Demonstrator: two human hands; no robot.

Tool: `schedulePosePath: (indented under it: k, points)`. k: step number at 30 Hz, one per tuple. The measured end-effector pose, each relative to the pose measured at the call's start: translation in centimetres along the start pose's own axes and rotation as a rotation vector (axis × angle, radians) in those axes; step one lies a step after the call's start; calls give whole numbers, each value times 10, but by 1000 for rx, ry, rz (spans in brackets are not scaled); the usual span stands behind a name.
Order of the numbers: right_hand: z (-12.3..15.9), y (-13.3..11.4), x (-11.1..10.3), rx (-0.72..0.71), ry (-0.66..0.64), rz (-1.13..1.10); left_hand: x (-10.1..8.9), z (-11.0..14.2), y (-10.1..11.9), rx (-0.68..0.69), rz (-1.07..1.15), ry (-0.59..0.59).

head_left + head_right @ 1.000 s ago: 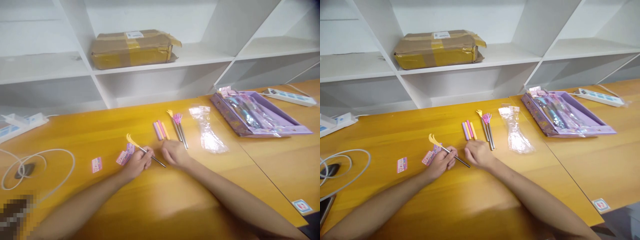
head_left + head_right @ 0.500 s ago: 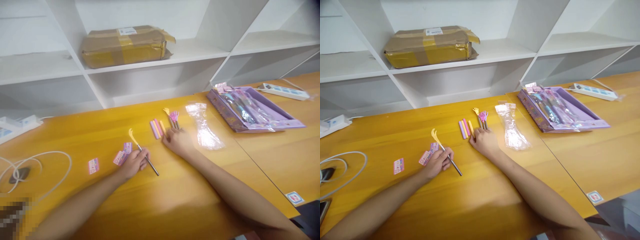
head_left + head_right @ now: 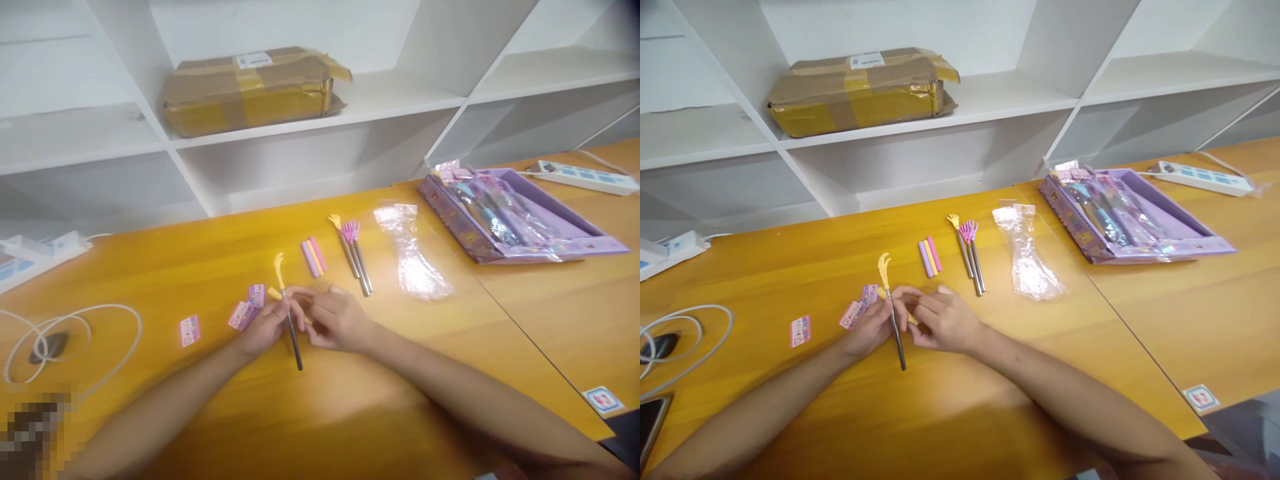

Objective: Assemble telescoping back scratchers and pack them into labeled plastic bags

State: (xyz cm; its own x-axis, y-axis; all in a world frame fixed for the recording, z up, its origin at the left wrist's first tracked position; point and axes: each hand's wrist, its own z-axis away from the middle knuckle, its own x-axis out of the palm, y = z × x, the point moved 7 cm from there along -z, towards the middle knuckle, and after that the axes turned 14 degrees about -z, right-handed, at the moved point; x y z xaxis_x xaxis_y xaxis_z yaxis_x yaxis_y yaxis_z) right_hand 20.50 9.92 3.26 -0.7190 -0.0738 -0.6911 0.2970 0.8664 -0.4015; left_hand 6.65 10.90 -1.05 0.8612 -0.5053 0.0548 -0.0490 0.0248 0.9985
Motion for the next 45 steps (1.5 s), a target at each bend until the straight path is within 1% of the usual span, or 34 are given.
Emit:
schedulePosePath:
  k: [2, 3, 4, 7, 9, 11, 14, 16, 19, 21, 24, 26, 29, 31, 35, 42, 45]
  points:
    - [0, -2, 4, -47, -14, -100, -3, -1, 1, 26, 24, 28]
    - [0, 2, 4, -25, -8, -161, -2, -1, 2, 27, 28, 16]
    - [0, 8, 2, 32, 1, -238, 0, 0, 1, 5, 23, -24]
    - [4, 27, 1, 260, 20, -591, 13, 8, -3, -128, -104, -259]
    - [6, 31, 6, 388, 6, -859, 19, 13, -1, -145, -240, -377]
    - [7, 27, 12, 503, -17, -1056, 22, 14, 4, -120, -330, -430]
    - [8, 22, 16, 655, 20, -1186, 22, 14, 7, -168, -380, -430]
    - [13, 26, 11, 741, 152, -1259, 19, 13, 8, -192, -408, -370]
    - [30, 41, -3, 832, 390, -1365, 17, 15, 10, -128, -407, -292]
    - [46, 51, -16, 851, 532, -1386, 17, 17, 6, -121, -318, -269]
    - [69, 62, -36, 854, 729, -1404, 18, 17, -7, -175, -142, -266]
    - [76, 65, -46, 829, 800, -1390, 18, 15, -11, -196, -85, -266]
    - [77, 70, -54, 792, 814, -1322, 15, 14, -14, -258, -75, -254]
    - [76, 76, -53, 803, 826, -1308, 13, 14, -14, -300, -97, -243]
    - [79, 83, -51, 842, 866, -1327, 9, 16, -14, -333, -188, -228]
    - [83, 77, -53, 909, 857, -1218, 7, 18, -16, -337, -273, -231]
    - [83, 76, -52, 941, 824, -1167, 7, 17, -13, -322, -313, -240]
